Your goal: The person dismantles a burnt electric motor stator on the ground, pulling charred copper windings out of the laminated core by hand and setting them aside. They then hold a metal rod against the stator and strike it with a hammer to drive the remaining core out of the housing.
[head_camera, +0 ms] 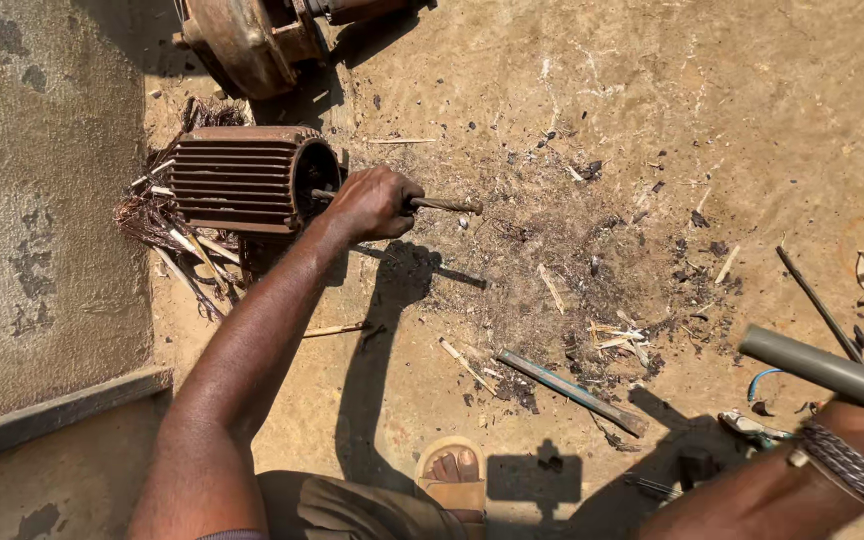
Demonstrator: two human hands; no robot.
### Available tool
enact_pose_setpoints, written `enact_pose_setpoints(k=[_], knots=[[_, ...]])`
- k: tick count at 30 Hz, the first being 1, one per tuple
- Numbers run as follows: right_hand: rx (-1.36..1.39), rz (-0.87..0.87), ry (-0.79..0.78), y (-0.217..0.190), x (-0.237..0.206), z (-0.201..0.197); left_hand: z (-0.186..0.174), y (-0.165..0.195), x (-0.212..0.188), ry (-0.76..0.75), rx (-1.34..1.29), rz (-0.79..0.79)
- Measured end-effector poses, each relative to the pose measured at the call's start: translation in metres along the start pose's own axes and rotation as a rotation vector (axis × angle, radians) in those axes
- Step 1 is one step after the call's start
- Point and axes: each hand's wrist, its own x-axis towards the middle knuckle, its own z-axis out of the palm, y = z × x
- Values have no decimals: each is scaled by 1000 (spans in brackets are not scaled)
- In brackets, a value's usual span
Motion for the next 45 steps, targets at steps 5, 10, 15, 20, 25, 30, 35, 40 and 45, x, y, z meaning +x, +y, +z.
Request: enact_pose_setpoints(k=[5,10,15,20,25,30,35,40,45], knots=[[-234,1152,-176,158,-101,63,-10,4,-9,-52,-9,-51],[-620,922,-169,127,-64,-44,-5,13,-12,-120,60,-95],[-1599,174,-445,118,-29,-105,-25,18,-28,-207,265,-192],[-2009,52,-341,106,-39,-135,-94,-31,-83,209,357,-843],[-2144,28,-360,101,-38,-143,-93,-53,-88,106,29,-1243],[-2192,19,-438,103,-28,-132,-84,-64,-70,118,148,-1270],[-2197,128,-449,104,-22,-135,-85,-45,-61,110,123,-1248],[-2224,94,-470,109,-15,-145,-86,22,-41,66,111,-1092],[-2246,134,-480,112,-11,-146,-82,84,-11,4,289,-783]])
